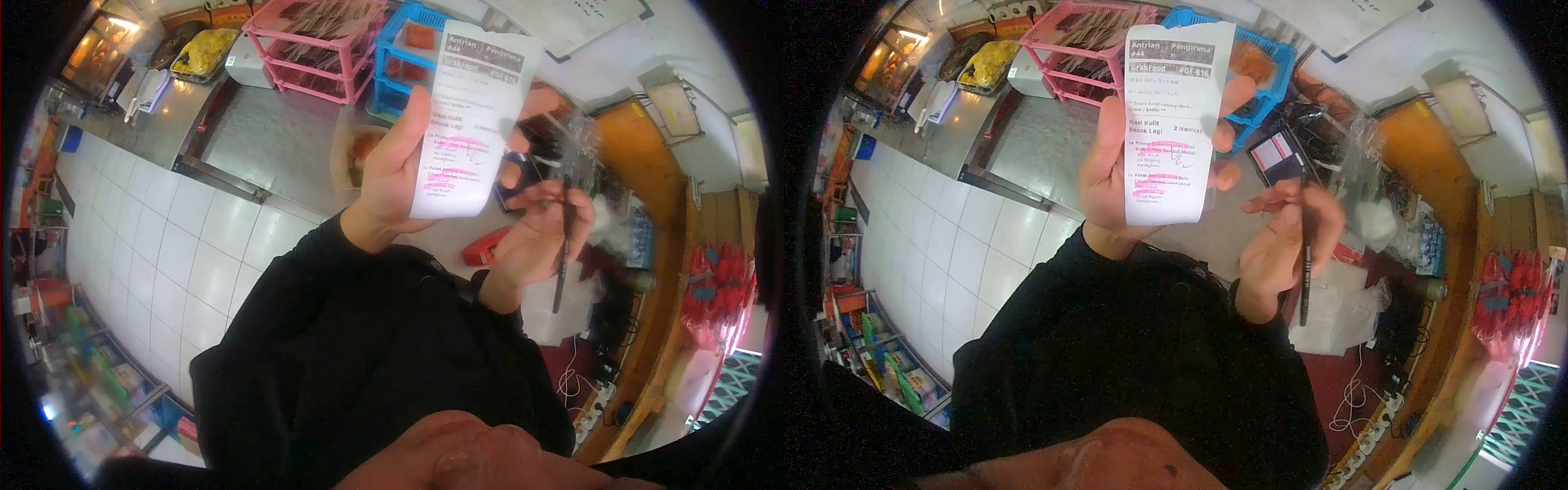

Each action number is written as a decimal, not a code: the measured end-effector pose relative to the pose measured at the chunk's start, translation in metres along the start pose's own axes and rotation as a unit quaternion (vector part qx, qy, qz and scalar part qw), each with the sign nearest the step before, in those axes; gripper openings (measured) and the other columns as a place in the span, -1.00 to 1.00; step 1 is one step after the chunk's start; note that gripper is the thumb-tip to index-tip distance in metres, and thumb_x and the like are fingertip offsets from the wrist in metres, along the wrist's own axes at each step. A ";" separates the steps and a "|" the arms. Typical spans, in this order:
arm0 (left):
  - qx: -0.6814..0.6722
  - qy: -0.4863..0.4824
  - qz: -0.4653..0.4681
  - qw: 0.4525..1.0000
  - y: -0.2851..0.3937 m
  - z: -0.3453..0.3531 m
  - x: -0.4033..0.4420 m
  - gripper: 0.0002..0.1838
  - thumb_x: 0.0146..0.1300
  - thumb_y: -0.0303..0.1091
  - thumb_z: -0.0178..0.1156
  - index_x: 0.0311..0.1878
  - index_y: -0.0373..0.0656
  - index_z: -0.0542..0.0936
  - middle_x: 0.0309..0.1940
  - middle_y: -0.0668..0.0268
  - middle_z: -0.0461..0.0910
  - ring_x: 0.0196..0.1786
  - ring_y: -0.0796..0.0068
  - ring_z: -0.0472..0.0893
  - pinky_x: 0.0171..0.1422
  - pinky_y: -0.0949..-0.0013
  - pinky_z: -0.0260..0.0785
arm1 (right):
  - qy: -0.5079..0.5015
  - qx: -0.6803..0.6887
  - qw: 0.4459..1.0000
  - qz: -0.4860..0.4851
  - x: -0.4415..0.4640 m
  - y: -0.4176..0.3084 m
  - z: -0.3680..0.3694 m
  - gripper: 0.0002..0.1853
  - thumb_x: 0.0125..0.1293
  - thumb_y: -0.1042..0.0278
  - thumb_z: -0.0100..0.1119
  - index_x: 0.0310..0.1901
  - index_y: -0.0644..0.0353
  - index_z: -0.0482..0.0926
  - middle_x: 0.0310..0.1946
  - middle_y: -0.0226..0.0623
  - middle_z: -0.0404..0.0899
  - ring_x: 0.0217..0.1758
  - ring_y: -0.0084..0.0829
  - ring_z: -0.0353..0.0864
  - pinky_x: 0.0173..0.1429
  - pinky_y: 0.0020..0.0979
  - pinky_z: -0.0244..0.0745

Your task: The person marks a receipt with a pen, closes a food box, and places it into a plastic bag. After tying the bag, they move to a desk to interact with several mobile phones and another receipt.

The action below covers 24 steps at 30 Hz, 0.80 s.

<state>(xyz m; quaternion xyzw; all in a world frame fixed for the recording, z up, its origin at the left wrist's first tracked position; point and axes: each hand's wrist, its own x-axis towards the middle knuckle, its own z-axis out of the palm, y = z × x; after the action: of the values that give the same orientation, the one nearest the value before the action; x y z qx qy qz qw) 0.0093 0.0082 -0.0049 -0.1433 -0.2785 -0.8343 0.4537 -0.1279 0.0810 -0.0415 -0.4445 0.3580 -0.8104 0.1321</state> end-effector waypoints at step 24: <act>0.070 -0.005 -0.001 0.998 0.012 -0.011 -0.008 -0.22 0.46 0.27 -0.48 0.39 -0.21 0.25 0.41 0.10 0.25 0.05 0.32 0.58 0.07 0.32 0.49 | -0.189 -0.079 0.978 -0.046 -0.003 -0.019 0.047 -0.80 0.08 0.72 0.21 -0.21 0.37 0.58 -0.39 -0.15 0.64 -0.38 -0.37 0.67 -0.13 -0.35 0.55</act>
<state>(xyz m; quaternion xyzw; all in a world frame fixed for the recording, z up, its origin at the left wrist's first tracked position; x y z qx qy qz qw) 0.0239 0.0025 -0.0135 -0.1155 -0.3386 -0.8124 0.4605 -0.0860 0.0743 -0.0137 -0.6148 0.3684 -0.6862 0.1240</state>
